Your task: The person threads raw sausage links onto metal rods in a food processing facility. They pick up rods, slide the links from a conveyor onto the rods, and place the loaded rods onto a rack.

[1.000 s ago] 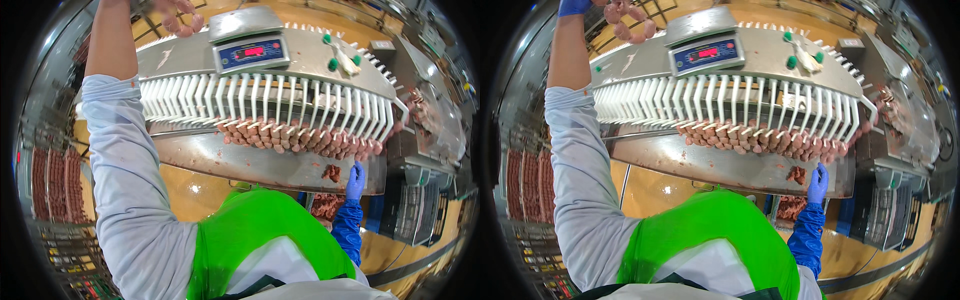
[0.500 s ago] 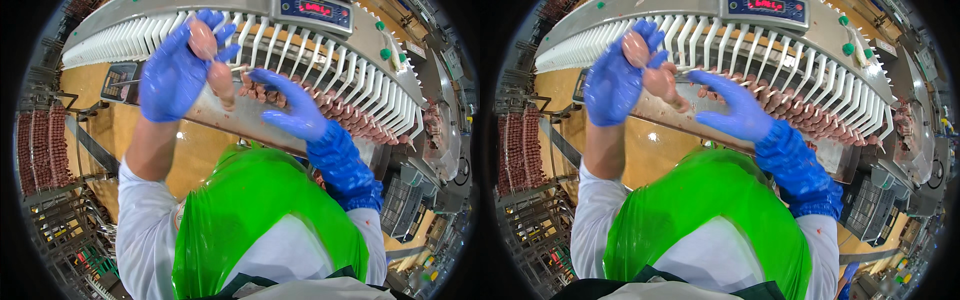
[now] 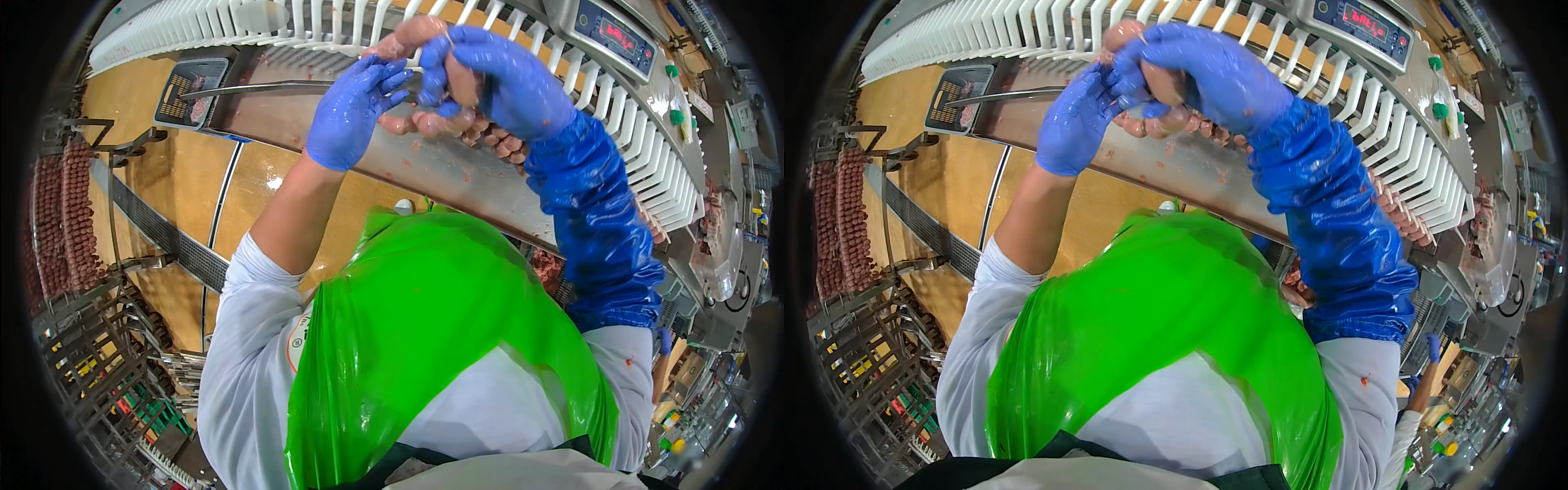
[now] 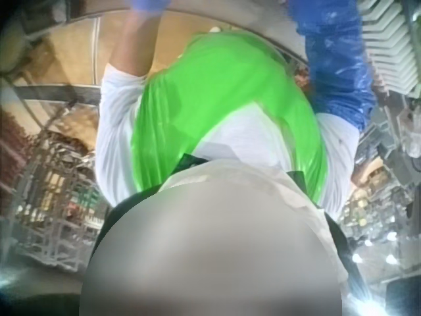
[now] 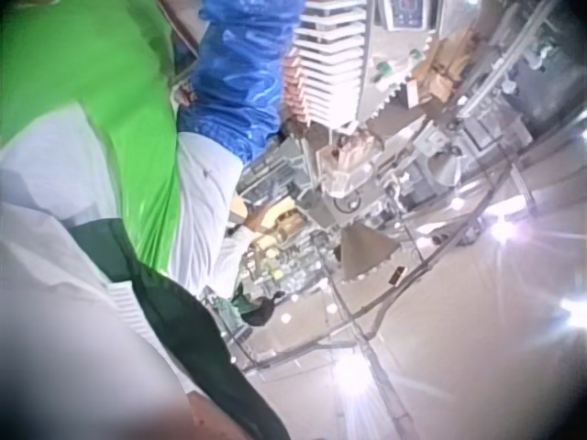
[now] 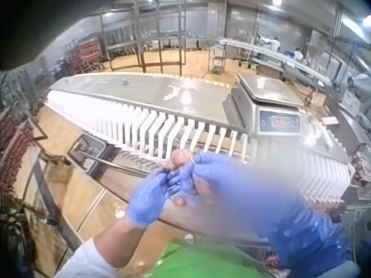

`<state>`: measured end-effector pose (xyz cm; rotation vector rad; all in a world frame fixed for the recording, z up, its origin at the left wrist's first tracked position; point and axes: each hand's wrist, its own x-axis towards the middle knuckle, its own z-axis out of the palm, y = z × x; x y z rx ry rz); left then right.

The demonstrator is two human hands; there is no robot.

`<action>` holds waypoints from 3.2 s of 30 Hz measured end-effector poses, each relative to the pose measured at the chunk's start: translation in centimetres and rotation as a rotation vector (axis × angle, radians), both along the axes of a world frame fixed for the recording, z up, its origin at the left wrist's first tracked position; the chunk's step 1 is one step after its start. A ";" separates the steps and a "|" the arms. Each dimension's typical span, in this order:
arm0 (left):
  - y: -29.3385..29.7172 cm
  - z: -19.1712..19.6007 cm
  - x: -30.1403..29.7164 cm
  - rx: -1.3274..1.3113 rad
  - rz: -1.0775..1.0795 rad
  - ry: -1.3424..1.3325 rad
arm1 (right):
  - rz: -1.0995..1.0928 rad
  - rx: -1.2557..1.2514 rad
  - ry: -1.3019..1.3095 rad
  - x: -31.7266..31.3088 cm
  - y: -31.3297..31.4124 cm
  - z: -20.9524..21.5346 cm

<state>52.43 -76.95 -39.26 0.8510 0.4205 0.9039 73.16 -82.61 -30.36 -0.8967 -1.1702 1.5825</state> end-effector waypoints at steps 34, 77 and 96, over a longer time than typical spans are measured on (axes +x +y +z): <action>-3.5 -11.3 -3.5 -0.251 -0.447 0.141 | -0.162 0.471 -0.886 -2.1 -6.8 -18.7; -5.0 -6.6 -6.9 -0.356 0.080 0.314 | 0.255 -0.104 -0.309 -8.8 0.2 -17.6; -7.0 -10.7 -6.0 -0.302 0.000 0.319 | 0.618 -0.150 -1.148 -8.1 0.9 -12.5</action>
